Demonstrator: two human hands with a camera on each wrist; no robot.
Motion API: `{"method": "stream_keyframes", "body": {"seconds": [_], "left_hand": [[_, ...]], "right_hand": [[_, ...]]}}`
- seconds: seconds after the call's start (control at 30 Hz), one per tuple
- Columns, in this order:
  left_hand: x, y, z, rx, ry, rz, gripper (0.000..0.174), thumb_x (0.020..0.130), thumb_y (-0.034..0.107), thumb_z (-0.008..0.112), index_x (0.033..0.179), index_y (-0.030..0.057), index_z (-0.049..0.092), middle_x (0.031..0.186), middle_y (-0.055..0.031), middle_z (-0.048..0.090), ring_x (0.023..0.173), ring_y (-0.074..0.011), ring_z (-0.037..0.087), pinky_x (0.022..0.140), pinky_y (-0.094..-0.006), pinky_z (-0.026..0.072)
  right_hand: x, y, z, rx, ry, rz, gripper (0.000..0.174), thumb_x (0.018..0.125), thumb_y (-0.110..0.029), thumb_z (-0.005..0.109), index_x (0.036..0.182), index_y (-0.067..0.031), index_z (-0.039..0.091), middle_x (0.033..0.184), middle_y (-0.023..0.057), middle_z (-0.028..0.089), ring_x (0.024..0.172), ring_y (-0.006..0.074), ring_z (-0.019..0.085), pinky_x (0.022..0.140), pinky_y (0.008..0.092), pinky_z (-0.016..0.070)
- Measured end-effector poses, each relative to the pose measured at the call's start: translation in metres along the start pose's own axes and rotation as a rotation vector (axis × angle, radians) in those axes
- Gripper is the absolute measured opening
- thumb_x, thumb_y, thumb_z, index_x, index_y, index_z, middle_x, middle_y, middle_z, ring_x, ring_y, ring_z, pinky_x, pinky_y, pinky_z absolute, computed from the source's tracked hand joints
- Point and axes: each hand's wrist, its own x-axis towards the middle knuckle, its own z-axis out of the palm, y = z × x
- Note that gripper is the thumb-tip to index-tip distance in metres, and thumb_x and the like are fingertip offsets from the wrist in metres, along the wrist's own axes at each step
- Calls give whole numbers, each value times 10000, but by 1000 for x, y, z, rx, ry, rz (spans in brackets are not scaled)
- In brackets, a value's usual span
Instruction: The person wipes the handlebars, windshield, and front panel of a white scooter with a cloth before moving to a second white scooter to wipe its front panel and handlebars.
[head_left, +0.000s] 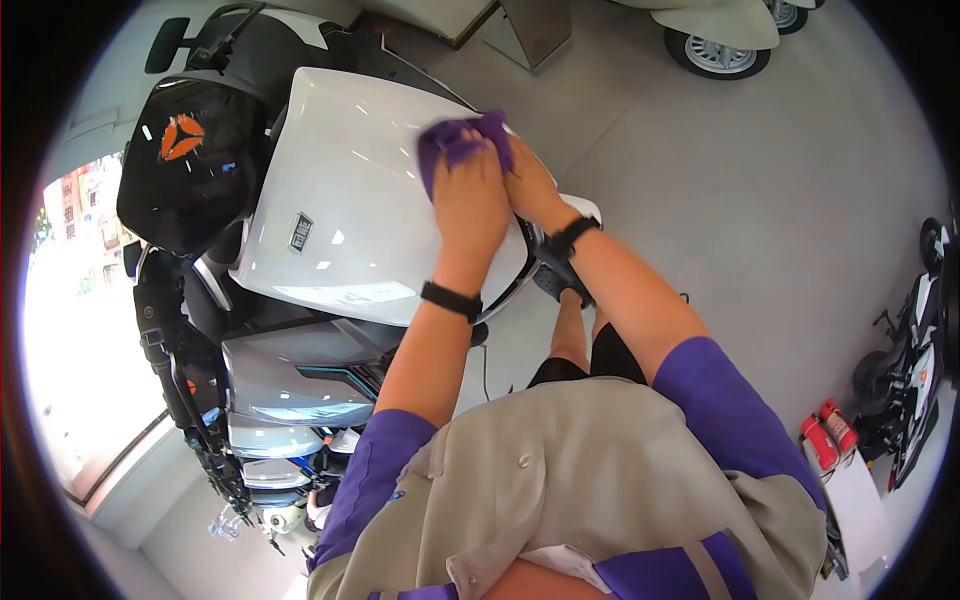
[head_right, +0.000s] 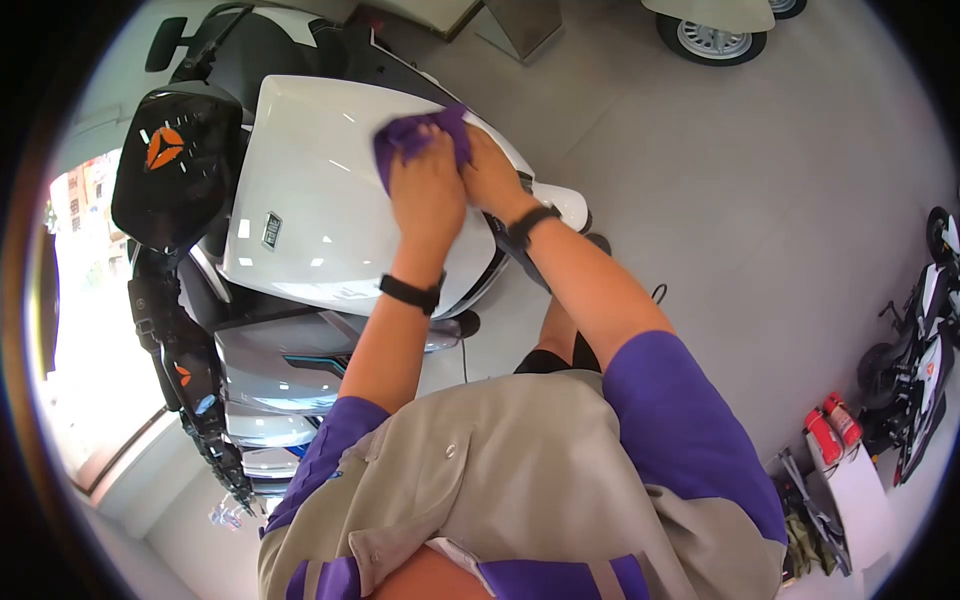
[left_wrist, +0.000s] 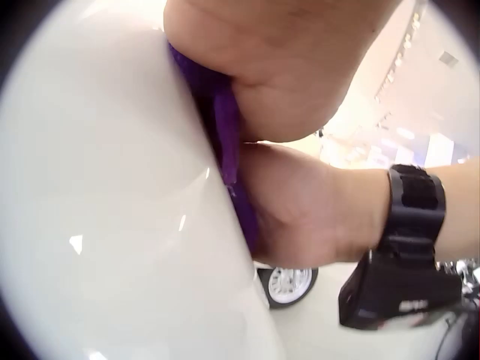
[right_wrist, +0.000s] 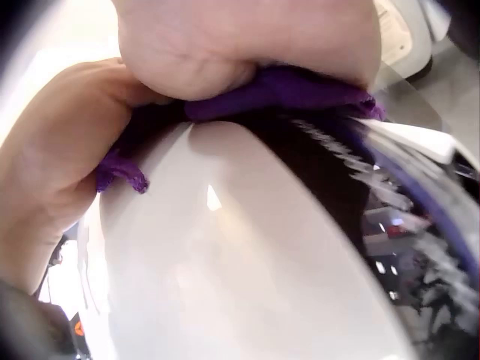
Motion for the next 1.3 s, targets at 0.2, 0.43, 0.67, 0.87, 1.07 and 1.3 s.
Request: {"method": "stream_keyframes", "body": {"seconds": [0.2,0.43,0.67,0.87,1.07,1.3], "left_hand": [[-82,29,9,-160,-32,27,498,854,57,544,1344,-34,549,1403,-177,577,1330,-293,525,1108,-512,349],[25,-18,-19,175,100,-39,480,839,79,562,1311,-12,566,1365,-160,608,1323,-285,530,1143,-518,310],[2,9,5,16,-78,66,443,870,69,499,1296,-25,571,1366,-189,595,1309,-290,538,1146,-491,317],[-113,0,-12,-73,-187,231,547,865,70,487,1408,6,509,1538,-149,449,1382,-259,485,1077,-446,378],[-171,-42,-22,-118,-212,486,629,838,73,499,1464,30,457,1585,-108,396,1402,-190,464,1009,-341,422],[-111,-115,-85,35,85,299,571,861,100,507,1429,40,494,1543,-97,451,1413,-210,428,1105,-410,366]], "right_hand": [[-83,-11,-20,94,-73,303,534,900,-82,490,1418,36,443,1462,286,454,1383,429,408,1172,426,312],[47,-49,-16,42,-216,47,468,913,-125,488,1367,-13,507,1303,268,595,1211,416,564,1052,422,438],[3,39,-11,255,-178,141,517,868,-52,502,1376,39,473,1398,282,510,1310,432,472,1122,428,368],[-125,6,3,-253,-61,162,648,822,-29,549,1402,162,334,1498,398,253,1390,547,277,1196,508,236],[-184,-31,35,-402,-84,271,672,831,-64,585,1382,203,309,1461,483,184,1366,630,231,1183,566,217],[-77,-113,81,-630,13,-187,665,826,-112,613,1398,125,369,1448,458,290,1348,616,295,1158,572,275]]}}
